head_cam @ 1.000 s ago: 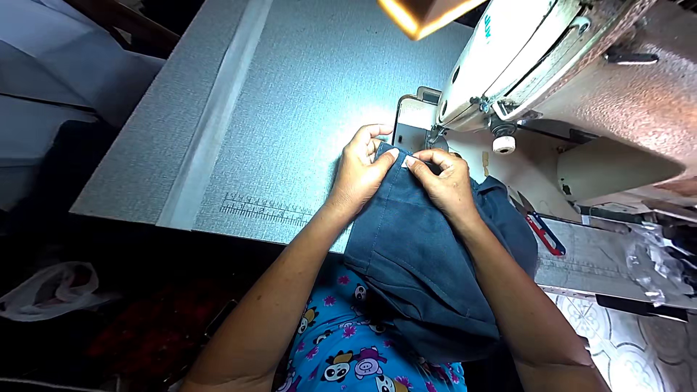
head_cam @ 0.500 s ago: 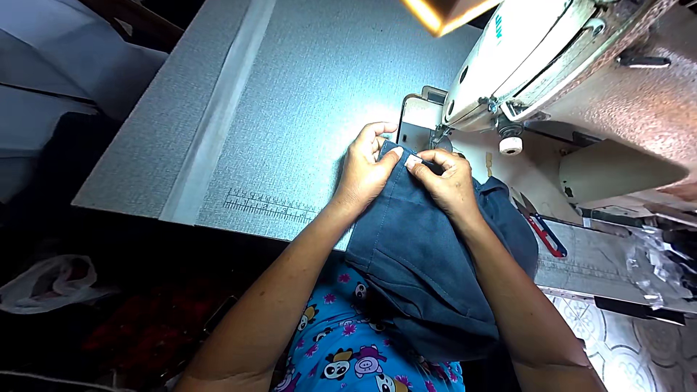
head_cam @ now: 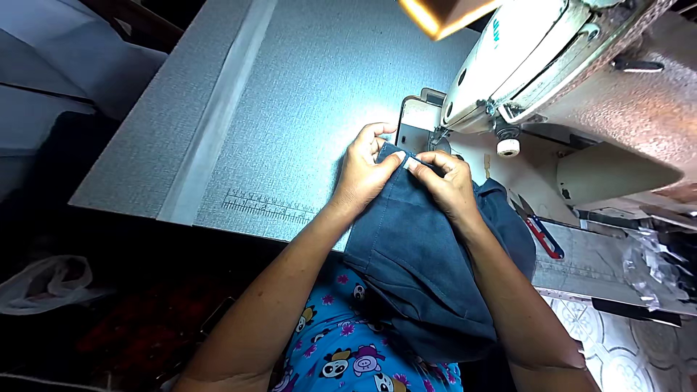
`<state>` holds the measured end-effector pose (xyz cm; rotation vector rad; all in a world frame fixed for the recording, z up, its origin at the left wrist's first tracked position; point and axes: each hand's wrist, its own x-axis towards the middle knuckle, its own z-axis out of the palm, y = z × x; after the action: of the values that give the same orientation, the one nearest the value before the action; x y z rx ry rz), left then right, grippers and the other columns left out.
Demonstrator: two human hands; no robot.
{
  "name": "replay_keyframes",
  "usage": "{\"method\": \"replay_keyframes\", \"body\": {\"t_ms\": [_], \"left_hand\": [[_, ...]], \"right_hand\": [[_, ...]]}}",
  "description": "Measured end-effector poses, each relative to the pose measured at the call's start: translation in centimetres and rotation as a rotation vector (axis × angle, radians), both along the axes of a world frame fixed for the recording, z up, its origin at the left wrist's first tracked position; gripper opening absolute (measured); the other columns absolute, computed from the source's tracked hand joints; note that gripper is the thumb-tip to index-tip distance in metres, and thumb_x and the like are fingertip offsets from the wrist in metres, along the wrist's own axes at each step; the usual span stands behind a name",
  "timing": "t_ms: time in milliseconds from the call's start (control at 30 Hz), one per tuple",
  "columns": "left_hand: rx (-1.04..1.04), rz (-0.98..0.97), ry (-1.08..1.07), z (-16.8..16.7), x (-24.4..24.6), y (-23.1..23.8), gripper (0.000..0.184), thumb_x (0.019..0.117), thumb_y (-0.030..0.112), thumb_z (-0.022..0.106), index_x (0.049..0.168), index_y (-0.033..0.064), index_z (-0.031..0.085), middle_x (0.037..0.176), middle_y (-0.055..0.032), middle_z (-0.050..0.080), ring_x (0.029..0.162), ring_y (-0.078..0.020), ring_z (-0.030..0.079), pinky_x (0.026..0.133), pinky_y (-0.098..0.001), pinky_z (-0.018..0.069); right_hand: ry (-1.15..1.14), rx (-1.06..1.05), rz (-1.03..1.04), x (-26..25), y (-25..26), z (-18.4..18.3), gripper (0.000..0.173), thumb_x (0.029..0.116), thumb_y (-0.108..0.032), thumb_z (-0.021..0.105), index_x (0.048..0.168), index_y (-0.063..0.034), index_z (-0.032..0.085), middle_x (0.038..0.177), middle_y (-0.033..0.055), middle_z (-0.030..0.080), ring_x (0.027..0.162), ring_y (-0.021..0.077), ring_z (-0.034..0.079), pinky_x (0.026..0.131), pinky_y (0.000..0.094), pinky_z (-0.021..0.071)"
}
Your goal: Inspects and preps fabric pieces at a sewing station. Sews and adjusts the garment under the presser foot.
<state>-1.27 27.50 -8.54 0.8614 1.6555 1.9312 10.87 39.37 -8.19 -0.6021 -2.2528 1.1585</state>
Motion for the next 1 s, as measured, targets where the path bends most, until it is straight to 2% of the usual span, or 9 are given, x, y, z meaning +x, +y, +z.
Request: {"method": "replay_keyframes", "body": {"t_ms": [100,500,567,667,733,800,900,967,1000], "left_hand": [[-0.008,0.009,0.003,-0.1,0.0,0.0,0.042,0.0905,-0.002,0.068,0.130,-0.0016,0.054,0.091,-0.0036,0.068,0.078,-0.0055,0.068,0.074,-0.0220,0.0580],[-0.010,0.010,-0.002,-0.1,0.0,0.0,0.041,0.0909,-0.002,0.068,0.130,-0.0010,0.054,0.092,-0.0033,0.069,0.079,-0.0055,0.068,0.075,-0.0217,0.0579],[-0.014,0.008,-0.010,0.0,0.0,0.0,0.042,0.0912,-0.002,0.067,0.131,-0.0012,0.054,0.092,-0.0037,0.068,0.079,-0.0059,0.068,0.075,-0.0220,0.0583],[-0.038,0.003,-0.007,0.2,0.0,0.0,0.042,0.0919,-0.003,0.067,0.131,-0.0018,0.053,0.095,-0.0049,0.068,0.080,-0.0061,0.068,0.076,-0.0223,0.0583],[-0.047,-0.006,0.006,0.2,0.1,0.0,0.043,0.0918,-0.003,0.067,0.132,-0.0022,0.053,0.095,-0.0051,0.068,0.080,-0.0056,0.068,0.076,-0.0217,0.0579],[-0.050,-0.027,0.004,0.3,0.2,0.0,0.043,0.0919,-0.004,0.067,0.133,-0.0027,0.052,0.096,-0.0054,0.069,0.080,-0.0046,0.068,0.076,-0.0208,0.0582],[-0.075,-0.025,0.107,0.1,0.4,0.1,0.043,0.0918,-0.002,0.067,0.133,-0.0019,0.053,0.097,-0.0057,0.070,0.080,-0.0046,0.068,0.075,-0.0206,0.0574],[-0.152,0.000,0.386,-0.1,0.6,-0.1,0.042,0.0931,0.004,0.067,0.133,-0.0023,0.056,0.111,-0.0105,0.069,0.094,-0.0105,0.068,0.083,-0.0255,0.0558],[-0.200,-0.009,0.564,0.0,0.7,-0.3,0.041,0.0941,0.007,0.066,0.133,-0.0033,0.059,0.120,-0.0154,0.066,0.109,-0.0194,0.065,0.094,-0.0338,0.0533]], "right_hand": [[0.010,-0.025,-0.009,0.0,0.0,0.1,0.020,0.0946,-0.024,0.063,0.095,-0.0105,0.078,0.097,-0.0007,0.075,0.100,0.0113,0.062,0.100,0.0468,0.0359],[0.039,0.018,-0.045,-0.4,-0.1,-0.6,0.014,0.0928,-0.022,0.071,0.092,-0.0111,0.079,0.094,-0.0017,0.075,0.097,0.0116,0.063,0.101,0.0495,0.0340],[0.037,-0.019,-0.009,-0.1,0.0,-0.2,0.019,0.0966,-0.023,0.067,0.101,-0.0086,0.079,0.101,0.0010,0.076,0.101,0.0113,0.064,0.102,0.0465,0.0367],[-0.034,-0.025,0.039,1.1,0.3,1.6,0.032,0.1047,-0.021,0.055,0.126,-0.0020,0.070,0.118,0.0087,0.072,0.110,0.0082,0.065,0.100,0.0277,0.0503],[-0.135,0.135,0.022,1.9,0.2,2.6,0.036,0.1056,-0.018,0.051,0.134,-0.0010,0.066,0.123,0.0132,0.072,0.117,0.0194,0.065,0.107,0.0390,0.0451],[-0.201,0.351,-0.006,2.6,0.1,2.6,0.035,0.1030,-0.013,0.051,0.133,-0.0013,0.067,0.118,0.0154,0.074,0.111,0.0299,0.068,0.105,0.0530,0.0422],[-0.217,0.437,-0.036,2.9,0.3,2.0,0.029,0.1003,-0.009,0.054,0.122,-0.0028,0.072,0.108,0.0154,0.075,0.100,0.0334,0.070,0.094,0.0567,0.0448],[-0.218,0.362,-0.023,3.1,0.7,1.5,0.027,0.0996,-0.009,0.055,0.120,-0.0025,0.072,0.105,0.0154,0.075,0.098,0.0324,0.070,0.090,0.0563,0.0485],[-0.210,0.330,-0.015,3.2,1.1,1.1,0.027,0.0991,-0.009,0.055,0.119,-0.0017,0.072,0.105,0.0160,0.074,0.099,0.0322,0.070,0.090,0.0561,0.0493]]}}
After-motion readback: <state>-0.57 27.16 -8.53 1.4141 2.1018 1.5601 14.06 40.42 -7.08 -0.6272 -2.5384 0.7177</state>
